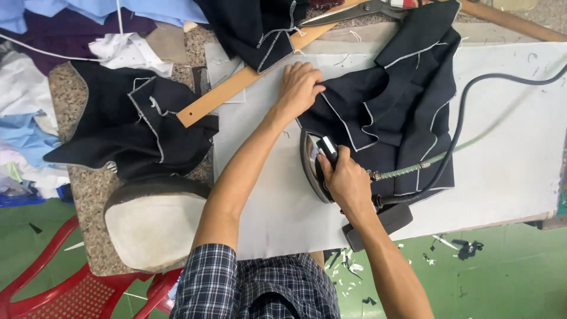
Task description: The person irons a black fabric piece on a white ironing table using a steam iron and a pressing block. They repeatedly smooth, fold, and press different sections of the fabric, occasionally using the block to hold seams flat while ironing.
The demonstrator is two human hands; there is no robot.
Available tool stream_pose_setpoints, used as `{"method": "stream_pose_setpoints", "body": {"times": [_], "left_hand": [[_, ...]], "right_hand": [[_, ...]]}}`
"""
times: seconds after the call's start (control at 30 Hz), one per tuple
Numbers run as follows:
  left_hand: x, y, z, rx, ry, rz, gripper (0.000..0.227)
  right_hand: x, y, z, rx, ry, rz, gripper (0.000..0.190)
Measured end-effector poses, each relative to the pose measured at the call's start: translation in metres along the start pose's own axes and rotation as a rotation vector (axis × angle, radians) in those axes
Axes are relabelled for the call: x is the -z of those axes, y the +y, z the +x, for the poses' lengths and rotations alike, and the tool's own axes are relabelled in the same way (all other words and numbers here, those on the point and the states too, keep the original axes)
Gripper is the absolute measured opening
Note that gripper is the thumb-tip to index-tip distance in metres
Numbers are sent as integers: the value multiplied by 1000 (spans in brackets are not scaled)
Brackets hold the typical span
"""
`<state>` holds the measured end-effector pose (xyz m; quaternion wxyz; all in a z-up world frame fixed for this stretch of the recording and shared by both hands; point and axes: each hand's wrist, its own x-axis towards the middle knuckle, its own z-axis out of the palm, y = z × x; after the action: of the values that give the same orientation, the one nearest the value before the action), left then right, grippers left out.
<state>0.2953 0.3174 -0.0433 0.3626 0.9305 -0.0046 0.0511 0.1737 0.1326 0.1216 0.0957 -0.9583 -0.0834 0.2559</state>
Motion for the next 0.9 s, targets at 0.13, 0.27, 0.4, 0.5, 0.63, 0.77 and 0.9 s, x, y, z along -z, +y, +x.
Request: {"method": "stream_pose_setpoints", "body": {"times": [0.13, 0.27, 0.4, 0.5, 0.63, 0.77, 0.9], "left_hand": [[4, -17, 11, -87, 94, -22, 23], [15, -30, 13, -67, 119, -69, 20], [100, -6, -21, -71, 207, -108, 16], [146, 14, -78, -139, 475, -126, 13], [129, 43, -167, -11, 643, -38, 9], [56, 61, -246, 49, 611, 59, 26], [36, 90, -302, 125, 465, 98, 42]], "right_hand": [[2, -21, 22, 45, 15, -58, 51], [2, -36, 39, 89, 39, -96, 52], [0, -46, 59, 230, 119, -46, 46], [-2, -56, 72, 332, 193, -109, 49], [-4, -63, 86, 316, 207, -200, 51], [-15, -46, 99, 422, 255, -77, 47], [-20, -25, 80, 468, 196, -36, 51]]}}
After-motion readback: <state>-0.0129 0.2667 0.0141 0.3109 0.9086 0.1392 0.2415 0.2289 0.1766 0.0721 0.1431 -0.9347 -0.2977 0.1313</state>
